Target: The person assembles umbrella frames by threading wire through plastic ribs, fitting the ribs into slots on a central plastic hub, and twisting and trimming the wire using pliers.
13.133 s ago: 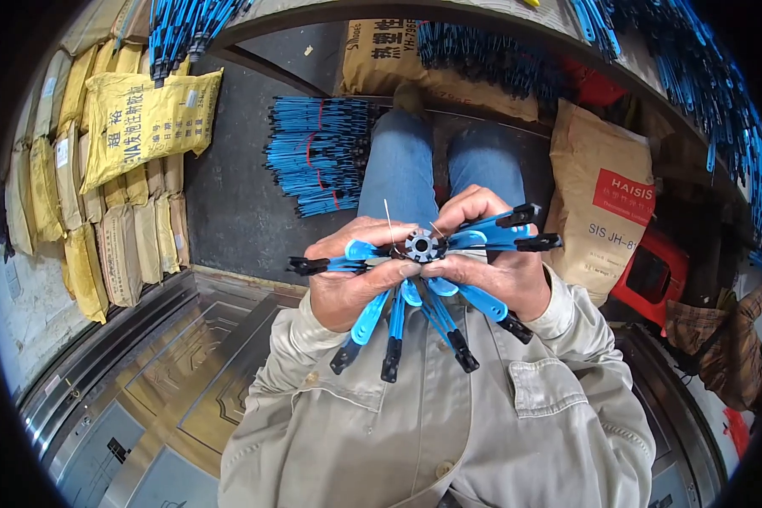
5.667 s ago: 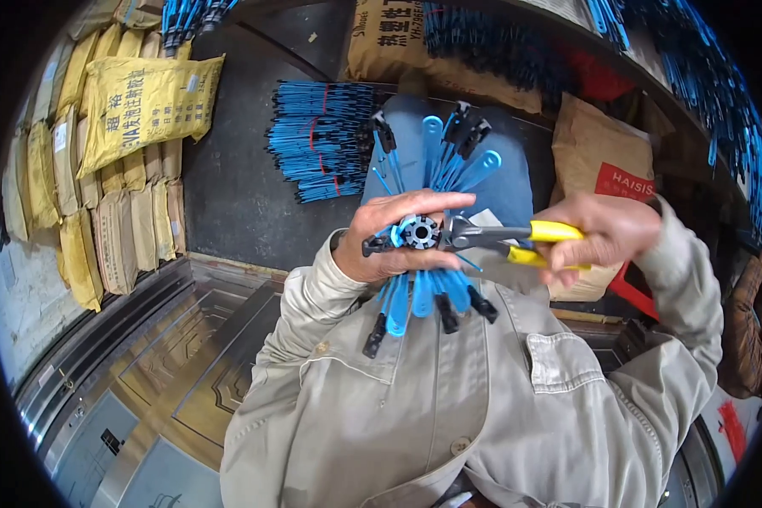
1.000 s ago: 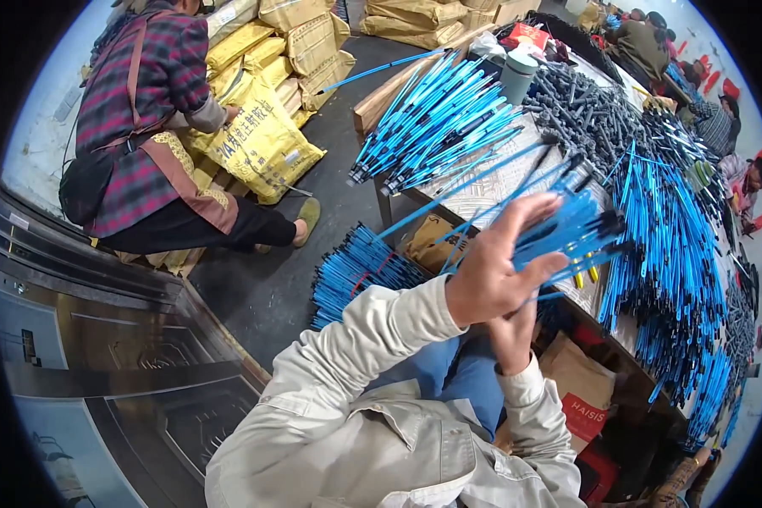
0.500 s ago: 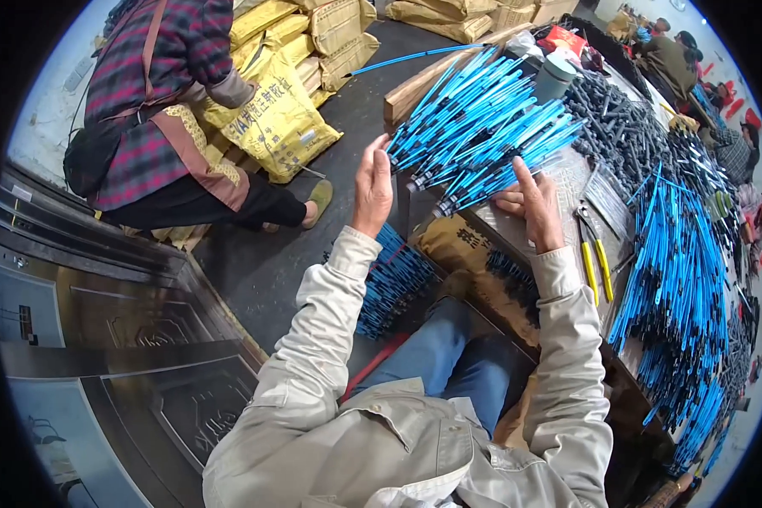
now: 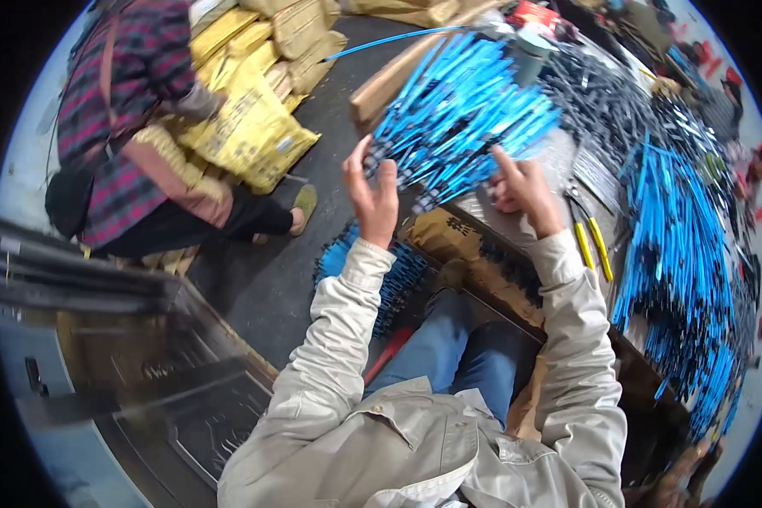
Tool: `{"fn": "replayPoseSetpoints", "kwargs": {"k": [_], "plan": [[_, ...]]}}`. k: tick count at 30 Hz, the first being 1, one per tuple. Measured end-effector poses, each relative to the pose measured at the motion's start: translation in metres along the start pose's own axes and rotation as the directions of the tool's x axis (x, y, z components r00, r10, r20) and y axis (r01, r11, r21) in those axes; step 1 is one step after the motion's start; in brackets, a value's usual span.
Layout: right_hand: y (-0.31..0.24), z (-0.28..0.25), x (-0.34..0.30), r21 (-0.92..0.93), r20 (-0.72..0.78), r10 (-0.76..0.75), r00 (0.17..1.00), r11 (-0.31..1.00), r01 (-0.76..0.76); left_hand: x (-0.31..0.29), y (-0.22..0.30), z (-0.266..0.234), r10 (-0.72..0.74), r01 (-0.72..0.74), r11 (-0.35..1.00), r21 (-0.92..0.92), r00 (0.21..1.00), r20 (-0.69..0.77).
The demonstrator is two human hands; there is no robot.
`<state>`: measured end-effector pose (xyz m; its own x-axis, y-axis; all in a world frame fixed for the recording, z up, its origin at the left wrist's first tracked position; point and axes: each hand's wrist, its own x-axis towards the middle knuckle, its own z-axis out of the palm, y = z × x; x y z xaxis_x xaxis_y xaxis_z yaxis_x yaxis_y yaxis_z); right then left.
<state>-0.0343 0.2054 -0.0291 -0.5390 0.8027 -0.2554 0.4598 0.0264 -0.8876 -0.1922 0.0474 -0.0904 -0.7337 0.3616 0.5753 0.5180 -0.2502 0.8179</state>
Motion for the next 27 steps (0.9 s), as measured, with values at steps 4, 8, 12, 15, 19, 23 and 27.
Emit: {"fn": "replayPoseSetpoints", "kwargs": {"k": [4,8,12,15,19,23,27], "plan": [[0.001,0.018,-0.007,-0.145,0.032,-0.039,0.999,0.989,0.043,-0.003,-0.013,-0.005,-0.015,0.014,1.0,-0.007,0.989,-0.145],[-0.002,-0.006,-0.029,-0.052,0.123,-0.087,0.989,0.994,0.094,-0.005,-0.005,-0.024,-0.03,0.028,1.0,-0.011,0.977,-0.211],[0.0,-0.091,-0.014,-0.395,-0.226,-0.325,0.919,0.892,0.218,-0.018,0.025,-0.047,0.029,-0.02,0.999,0.038,0.968,-0.249],[0.025,-0.187,0.016,-0.803,-0.51,-0.601,0.616,0.59,-0.089,-0.038,0.044,-0.05,0.031,-0.036,0.999,-0.031,0.986,-0.162],[0.037,-0.213,0.035,-0.877,-0.429,-0.449,0.784,0.414,-0.243,-0.07,0.064,-0.036,0.096,-0.096,0.995,-0.012,0.992,0.087],[0.046,-0.216,0.045,-0.887,-0.442,-0.41,0.798,0.334,-0.319,-0.085,0.079,-0.034,0.213,-0.248,0.962,0.118,0.945,0.246],[0.041,-0.217,0.023,-0.826,-0.543,-0.447,0.711,0.44,-0.353,-0.094,0.078,-0.043,0.052,-0.057,0.998,0.011,0.964,0.26]]}}
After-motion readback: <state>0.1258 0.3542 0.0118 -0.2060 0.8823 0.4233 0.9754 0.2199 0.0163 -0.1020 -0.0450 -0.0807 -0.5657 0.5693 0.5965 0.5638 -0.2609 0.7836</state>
